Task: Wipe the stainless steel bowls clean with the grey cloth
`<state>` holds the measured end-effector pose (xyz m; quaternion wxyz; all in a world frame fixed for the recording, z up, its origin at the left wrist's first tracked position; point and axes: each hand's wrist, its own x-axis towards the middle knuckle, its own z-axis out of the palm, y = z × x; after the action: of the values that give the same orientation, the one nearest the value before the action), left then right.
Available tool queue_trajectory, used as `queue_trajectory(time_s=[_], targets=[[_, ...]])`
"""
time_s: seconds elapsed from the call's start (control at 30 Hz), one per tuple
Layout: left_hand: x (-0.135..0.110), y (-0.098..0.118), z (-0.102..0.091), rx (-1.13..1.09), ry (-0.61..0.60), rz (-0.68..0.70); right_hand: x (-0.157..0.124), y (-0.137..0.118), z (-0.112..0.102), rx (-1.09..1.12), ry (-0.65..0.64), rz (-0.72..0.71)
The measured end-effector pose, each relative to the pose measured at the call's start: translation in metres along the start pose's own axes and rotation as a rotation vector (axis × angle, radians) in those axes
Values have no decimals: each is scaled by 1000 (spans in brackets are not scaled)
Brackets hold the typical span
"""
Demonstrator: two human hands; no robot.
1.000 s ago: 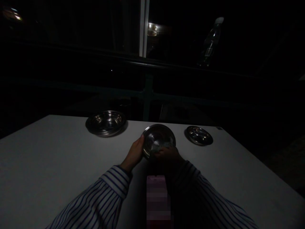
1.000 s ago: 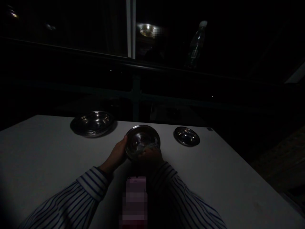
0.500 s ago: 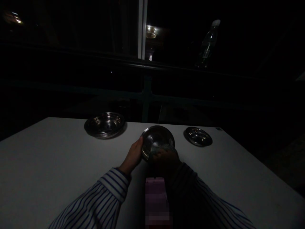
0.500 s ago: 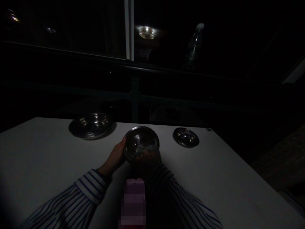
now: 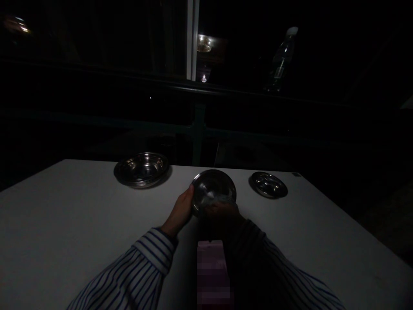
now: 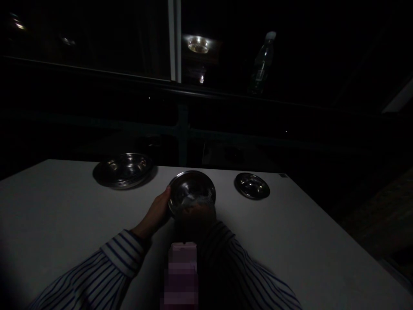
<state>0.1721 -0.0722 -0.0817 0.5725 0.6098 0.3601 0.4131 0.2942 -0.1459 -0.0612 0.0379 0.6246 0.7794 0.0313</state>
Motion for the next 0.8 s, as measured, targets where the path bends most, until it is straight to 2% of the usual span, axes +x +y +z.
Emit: queue_trajectory(time_s=[0.2, 0.3, 0.4, 0.47, 0.63, 0.7, 0.8], targets=[[-1, 1, -2, 39, 24, 27, 2, -11, -2, 28, 119, -15], [-3, 3, 0, 26, 15, 24, -6, -1, -10, -7, 27, 10], [-3, 4, 1, 27, 11, -8, -8, 5, -13, -18, -50, -22], [-2, 4, 1, 46, 12, -9, -3, 3, -8, 13, -19, -37], [-2, 5, -1, 83, 29, 46, 5, -3, 9, 47, 160, -70], [-3, 6, -1, 79, 10, 54, 1, 1, 10, 29, 168, -49], [-2, 7, 0, 85, 8, 30, -5, 7, 5, 14, 104, -44]])
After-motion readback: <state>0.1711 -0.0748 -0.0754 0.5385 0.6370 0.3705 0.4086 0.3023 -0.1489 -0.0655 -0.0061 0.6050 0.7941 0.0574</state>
